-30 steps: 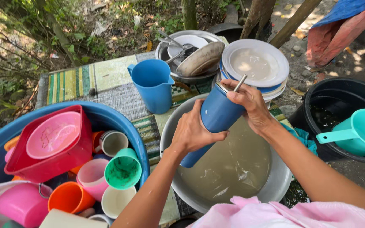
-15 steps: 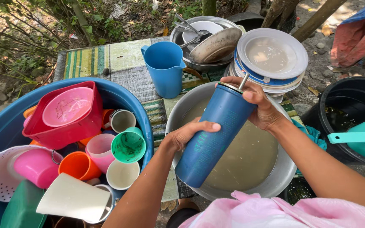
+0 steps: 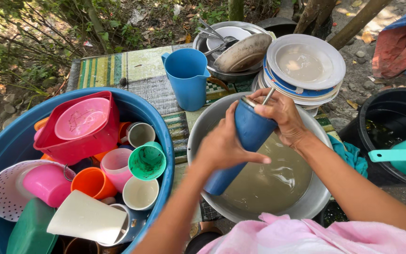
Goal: The person washes plates, bowls, cups, and a blue pitcher by hand in a large basin of water, then places the washed items into a blue plastic basket.
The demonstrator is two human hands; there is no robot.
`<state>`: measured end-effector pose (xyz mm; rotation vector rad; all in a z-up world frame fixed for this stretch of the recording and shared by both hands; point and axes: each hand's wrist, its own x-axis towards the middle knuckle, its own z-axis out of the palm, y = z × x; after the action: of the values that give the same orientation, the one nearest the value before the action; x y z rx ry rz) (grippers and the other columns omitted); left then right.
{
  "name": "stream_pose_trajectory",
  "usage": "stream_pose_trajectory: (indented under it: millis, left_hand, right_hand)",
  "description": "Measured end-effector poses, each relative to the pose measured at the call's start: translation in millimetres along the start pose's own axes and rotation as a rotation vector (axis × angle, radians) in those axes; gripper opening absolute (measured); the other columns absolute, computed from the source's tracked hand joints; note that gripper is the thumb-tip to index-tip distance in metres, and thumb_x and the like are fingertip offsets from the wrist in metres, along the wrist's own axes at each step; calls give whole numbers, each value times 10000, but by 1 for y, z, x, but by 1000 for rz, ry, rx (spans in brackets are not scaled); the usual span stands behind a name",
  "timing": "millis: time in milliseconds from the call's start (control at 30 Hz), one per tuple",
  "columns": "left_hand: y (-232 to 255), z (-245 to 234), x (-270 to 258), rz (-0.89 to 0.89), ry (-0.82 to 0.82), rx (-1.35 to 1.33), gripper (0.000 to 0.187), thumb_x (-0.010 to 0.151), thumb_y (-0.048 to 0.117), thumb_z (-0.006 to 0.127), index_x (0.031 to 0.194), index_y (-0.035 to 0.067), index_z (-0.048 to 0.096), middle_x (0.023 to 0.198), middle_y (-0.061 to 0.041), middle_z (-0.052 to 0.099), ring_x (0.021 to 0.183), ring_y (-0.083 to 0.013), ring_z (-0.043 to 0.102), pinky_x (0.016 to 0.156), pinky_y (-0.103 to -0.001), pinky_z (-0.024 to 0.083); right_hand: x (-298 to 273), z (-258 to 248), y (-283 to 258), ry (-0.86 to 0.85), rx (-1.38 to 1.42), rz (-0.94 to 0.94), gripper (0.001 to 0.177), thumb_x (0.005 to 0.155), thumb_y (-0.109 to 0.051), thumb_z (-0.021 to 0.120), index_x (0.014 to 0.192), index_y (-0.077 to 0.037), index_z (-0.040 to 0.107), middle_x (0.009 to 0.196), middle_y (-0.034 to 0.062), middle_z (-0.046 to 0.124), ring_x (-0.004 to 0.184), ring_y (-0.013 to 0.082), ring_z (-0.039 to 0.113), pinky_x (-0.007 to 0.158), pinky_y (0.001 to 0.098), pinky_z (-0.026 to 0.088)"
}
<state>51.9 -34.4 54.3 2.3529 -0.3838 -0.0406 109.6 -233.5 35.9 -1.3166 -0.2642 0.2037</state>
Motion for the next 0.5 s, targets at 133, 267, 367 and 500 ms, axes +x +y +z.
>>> stream_pose_trajectory:
  millis: [133, 267, 367, 500]
  left_hand:
    - [24, 15, -6, -242, 143, -208, 1146, 543, 487, 852, 1485, 58, 361, 1158, -199, 718, 1040, -363, 737, 880, -431, 591]
    - [-2, -10, 3, -71, 10, -367, 1051, 540, 497, 867, 1414, 60, 480, 1168, -162, 723, 1065, -299, 742, 922, -396, 583]
    - [-23, -14, 8, 74, -153, -608, 1000, 589, 473, 882, 1416, 43, 519, 1234, -156, 702, 1121, -278, 709, 967, -385, 560]
    - [-60, -20, 24, 20, -453, -753, 1019, 665, 486, 854, 1512, 58, 482, 1335, -136, 667, 1193, -235, 658, 1010, -354, 524]
  right_hand:
    - [6, 4, -14, -58, -194, -24, 677, 710, -331, 805, 1271, -26, 581, 1257, 120, 639, 1227, 212, 614, 1085, 384, 486]
    - [7, 10, -35, -216, -196, -5, 811, 681, -363, 816, 1363, -15, 551, 1337, 136, 593, 1330, 245, 559, 1158, 404, 431]
    - [14, 6, -46, -394, -106, 22, 926, 684, -367, 887, 1443, -36, 474, 1416, 154, 584, 1376, 266, 531, 1203, 411, 396]
    - [19, 7, -53, -505, -69, 14, 996, 674, -400, 878, 1480, -2, 447, 1469, 160, 532, 1437, 272, 486, 1267, 431, 353]
